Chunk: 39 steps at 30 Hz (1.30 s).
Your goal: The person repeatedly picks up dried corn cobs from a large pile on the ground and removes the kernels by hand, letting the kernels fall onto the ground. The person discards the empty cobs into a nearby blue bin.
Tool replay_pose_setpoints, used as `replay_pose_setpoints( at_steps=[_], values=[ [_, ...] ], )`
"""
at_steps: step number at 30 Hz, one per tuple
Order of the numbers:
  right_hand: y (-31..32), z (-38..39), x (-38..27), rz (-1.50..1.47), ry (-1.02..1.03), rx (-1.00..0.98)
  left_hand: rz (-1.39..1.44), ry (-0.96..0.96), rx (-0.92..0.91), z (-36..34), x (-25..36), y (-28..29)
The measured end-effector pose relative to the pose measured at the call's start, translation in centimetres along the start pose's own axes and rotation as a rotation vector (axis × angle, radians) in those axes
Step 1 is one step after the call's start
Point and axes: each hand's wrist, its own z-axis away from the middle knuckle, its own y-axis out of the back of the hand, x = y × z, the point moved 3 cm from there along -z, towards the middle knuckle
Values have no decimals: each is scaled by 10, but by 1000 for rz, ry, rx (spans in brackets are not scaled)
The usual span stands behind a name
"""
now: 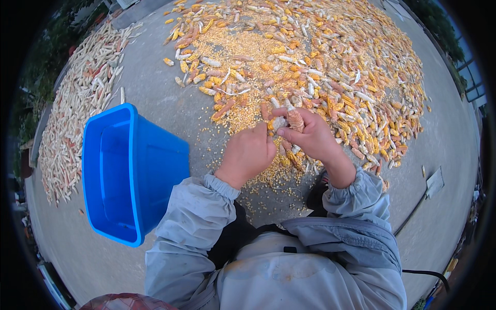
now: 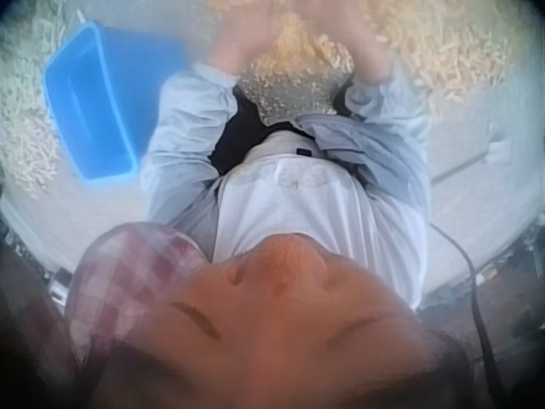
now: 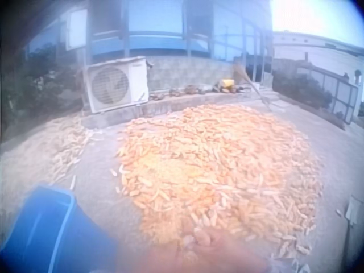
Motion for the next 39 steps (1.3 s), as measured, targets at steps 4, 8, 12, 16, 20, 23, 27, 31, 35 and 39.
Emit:
replay_pose_setpoints(
  at_steps=[4, 8, 12, 16, 20, 23, 27, 31, 35, 39],
  values=[
    [-2, 1, -1, 41, 2, 34, 33, 27, -26, -1, -1, -1],
    [-3, 1, -1, 112, 41, 52, 25, 41, -44, -1, -1, -1],
    [-3, 2, 0, 119, 25, 59, 30, 92, -39, -1, -2, -3],
    [2, 1, 3, -33, -46, 45, 536, 225, -117, 0, -16, -13],
    [6, -1, -3, -196, 36, 50, 1280, 538, -377, -2, -18, -11],
    [4, -1, -6, -339, 30, 15, 1407, 561, -492, -1, -23, -10],
    [6, -1, -2, -255, 20, 47, 1279, 488, -471, -3, -21, -8],
    [9, 0, 1, -99, 44, 69, 1020, 449, -350, -2, -18, -11],
    [7, 0, -2, -166, 37, 17, 1087, 468, -431, -1, -12, -10],
    [3, 0, 11, -371, -101, 11, 962, 448, -507, 0, -7, -10]
  ],
)
